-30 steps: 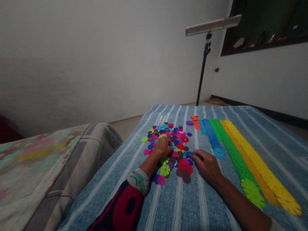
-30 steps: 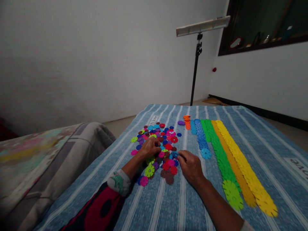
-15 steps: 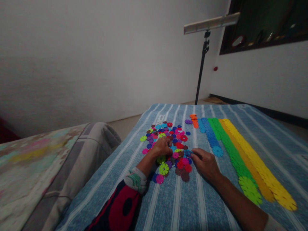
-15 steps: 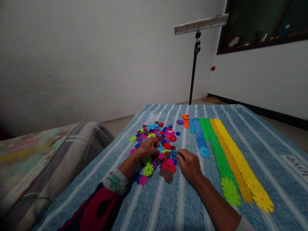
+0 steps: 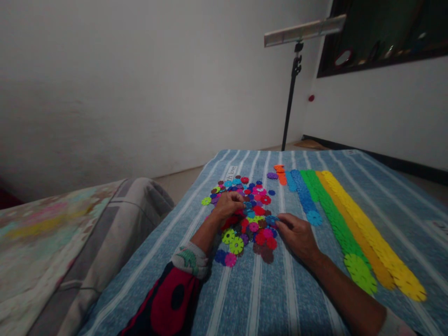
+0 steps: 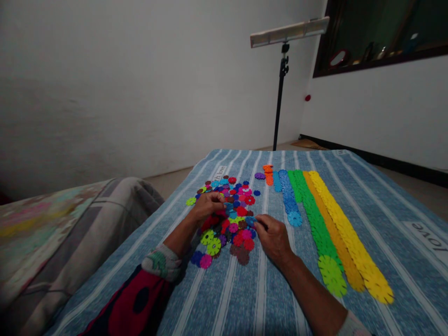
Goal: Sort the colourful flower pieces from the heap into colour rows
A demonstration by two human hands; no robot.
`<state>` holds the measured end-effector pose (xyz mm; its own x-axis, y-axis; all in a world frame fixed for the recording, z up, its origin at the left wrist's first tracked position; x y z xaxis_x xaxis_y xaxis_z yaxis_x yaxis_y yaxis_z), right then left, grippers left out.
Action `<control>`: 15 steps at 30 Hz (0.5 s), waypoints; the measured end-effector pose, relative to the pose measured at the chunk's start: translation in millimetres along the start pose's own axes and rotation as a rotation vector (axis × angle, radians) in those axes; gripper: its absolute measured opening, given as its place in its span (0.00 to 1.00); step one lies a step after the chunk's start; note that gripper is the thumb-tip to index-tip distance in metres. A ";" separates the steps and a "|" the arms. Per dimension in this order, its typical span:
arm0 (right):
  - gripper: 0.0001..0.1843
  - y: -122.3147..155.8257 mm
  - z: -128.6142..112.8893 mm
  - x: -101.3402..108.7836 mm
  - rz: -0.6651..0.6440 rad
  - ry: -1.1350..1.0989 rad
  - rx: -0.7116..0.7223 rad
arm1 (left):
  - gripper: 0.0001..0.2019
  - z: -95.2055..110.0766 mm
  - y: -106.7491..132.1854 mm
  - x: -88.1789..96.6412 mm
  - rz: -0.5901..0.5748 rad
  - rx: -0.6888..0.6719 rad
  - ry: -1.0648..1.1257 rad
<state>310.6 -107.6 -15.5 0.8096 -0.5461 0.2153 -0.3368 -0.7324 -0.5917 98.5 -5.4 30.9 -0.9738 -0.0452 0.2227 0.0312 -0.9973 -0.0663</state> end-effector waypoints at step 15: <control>0.12 -2.2 2.1 -1.5 0.001 -0.150 -0.250 | 0.08 4.5 36.8 -42.0 -0.323 0.016 0.122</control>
<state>311.1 -104.3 -16.2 0.8650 -0.4942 0.0866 -0.4305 -0.8198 -0.3776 141.5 -40.5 23.5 -0.9537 0.2792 0.1119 -0.2806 -0.9598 0.0040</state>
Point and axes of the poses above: each hand's wrist, its own y-axis away from the middle knuckle, its own x-axis out of the back of the hand, z = x × y, the point moved 2 cm from there along -y, towards the middle knuckle, and after that the axes turned 15 degrees about z, right-handed, at the moved point
